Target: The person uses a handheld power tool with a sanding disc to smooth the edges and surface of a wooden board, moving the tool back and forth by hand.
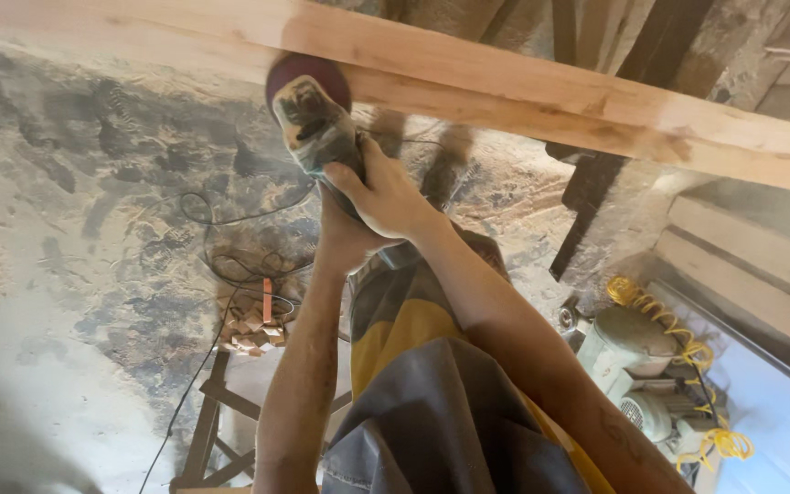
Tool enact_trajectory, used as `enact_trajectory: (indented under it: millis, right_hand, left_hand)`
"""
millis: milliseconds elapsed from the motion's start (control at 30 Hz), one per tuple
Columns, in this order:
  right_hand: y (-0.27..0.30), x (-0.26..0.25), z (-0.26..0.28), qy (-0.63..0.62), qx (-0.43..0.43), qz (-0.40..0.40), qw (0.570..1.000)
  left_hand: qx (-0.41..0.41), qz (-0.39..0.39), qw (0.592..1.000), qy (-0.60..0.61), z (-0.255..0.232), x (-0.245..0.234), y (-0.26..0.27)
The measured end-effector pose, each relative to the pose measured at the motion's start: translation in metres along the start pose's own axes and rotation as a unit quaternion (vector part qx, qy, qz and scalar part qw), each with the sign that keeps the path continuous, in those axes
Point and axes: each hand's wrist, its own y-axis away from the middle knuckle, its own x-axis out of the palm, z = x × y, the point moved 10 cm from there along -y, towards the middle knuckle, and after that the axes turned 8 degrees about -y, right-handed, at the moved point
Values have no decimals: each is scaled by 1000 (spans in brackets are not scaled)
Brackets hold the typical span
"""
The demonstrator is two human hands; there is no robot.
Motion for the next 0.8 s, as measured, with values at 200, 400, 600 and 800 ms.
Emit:
enact_trajectory:
  millis: [200,400,600,800]
  right_hand:
    - [28,-39,-9,16,-43,-52,998]
    - [88,-112,-54,-36,5,-86,996]
    - [154,-194,-107,-78,25,-153,985]
    - [222,-274,-169,-112,7,-244,963]
  left_hand:
    - [20,13,999,-37,-16,46,8]
    - [-43,57,991,-111,-1,130,24]
    - [-12,120,987,-105,20,238,37]
    - [-43,197,970,-132,52,346,49]
